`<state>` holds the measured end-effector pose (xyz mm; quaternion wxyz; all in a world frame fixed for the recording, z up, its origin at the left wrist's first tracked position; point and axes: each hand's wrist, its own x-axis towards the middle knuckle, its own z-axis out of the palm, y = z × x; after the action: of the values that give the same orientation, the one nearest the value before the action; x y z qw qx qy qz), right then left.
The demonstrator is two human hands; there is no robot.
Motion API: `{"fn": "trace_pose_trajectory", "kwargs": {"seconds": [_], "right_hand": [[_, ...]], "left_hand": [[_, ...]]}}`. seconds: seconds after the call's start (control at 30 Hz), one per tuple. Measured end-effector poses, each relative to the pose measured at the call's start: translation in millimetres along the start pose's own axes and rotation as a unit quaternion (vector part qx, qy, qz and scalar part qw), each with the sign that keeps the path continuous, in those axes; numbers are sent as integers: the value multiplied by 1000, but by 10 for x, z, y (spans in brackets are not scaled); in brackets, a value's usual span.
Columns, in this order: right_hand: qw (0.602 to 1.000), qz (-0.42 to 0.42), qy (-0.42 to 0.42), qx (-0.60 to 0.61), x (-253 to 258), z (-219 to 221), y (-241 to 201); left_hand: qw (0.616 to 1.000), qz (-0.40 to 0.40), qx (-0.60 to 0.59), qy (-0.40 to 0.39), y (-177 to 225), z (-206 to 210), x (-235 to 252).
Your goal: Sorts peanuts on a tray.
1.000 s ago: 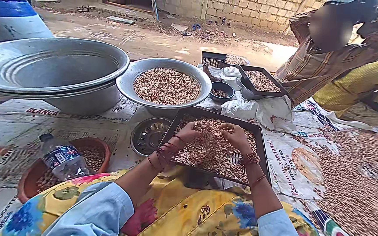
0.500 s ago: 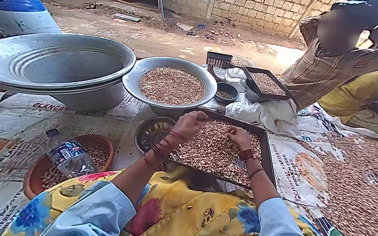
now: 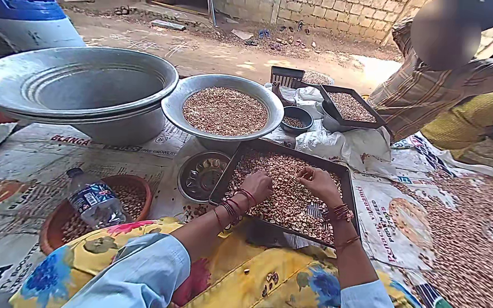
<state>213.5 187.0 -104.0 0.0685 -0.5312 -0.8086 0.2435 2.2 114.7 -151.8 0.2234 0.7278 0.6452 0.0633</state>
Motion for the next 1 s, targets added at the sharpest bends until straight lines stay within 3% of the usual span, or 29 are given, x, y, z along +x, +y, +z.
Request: {"fn": "trace_pose_trajectory", "kwargs": {"seconds": [0.1, 0.13, 0.17, 0.2, 0.23, 0.27, 0.3, 0.33, 0.4, 0.47, 0.57, 0.67, 0.8, 0.9, 1.0], "right_hand": [[991, -73, -61, 90, -99, -26, -11], [965, -142, -114, 191, -152, -38, 21], [912, -208, -186, 300, -196, -43, 60], [855, -260, -251, 371, -221, -48, 98], [823, -290, -283, 397, -246, -68, 123], [825, -295, -282, 391, -279, -100, 158], [854, -276, -254, 362, -323, -130, 209], [900, -232, -211, 301, -364, -152, 268], [981, -80, -145, 97, -414, -155, 383], [982, 80, -157, -74, -421, -76, 496], [951, 154, -228, -144, -437, 89, 637], [946, 88, -292, -113, -404, 240, 531], [946, 33, -313, -81, -324, 420, 237], [974, 30, -219, 58, -321, 507, 261], [964, -17, -72, 257, -336, 496, 317]], "left_hand": [[999, 27, -23, -32, -50, -126, -1], [995, 59, -62, -57, -94, -231, -25], [982, 104, -131, -87, -160, -341, -66], [956, 143, -222, -126, -227, -442, -124], [923, 154, -313, -164, -267, -552, -194], [902, 145, -366, -179, -295, -648, -255], [904, 119, -372, -172, -311, -725, -302], [929, 79, -328, -154, -319, -784, -327], [983, -13, -115, -144, -314, -790, -297], [972, -96, 68, -206, -205, -660, -257], [944, -100, 157, -272, 4, -339, -236], [964, -58, 110, -235, 196, -91, -209], [983, -38, -71, -163, 358, 204, -112], [961, 17, -261, -93, 439, 220, -96], [917, 93, -388, -10, 439, -19, -125]]}}
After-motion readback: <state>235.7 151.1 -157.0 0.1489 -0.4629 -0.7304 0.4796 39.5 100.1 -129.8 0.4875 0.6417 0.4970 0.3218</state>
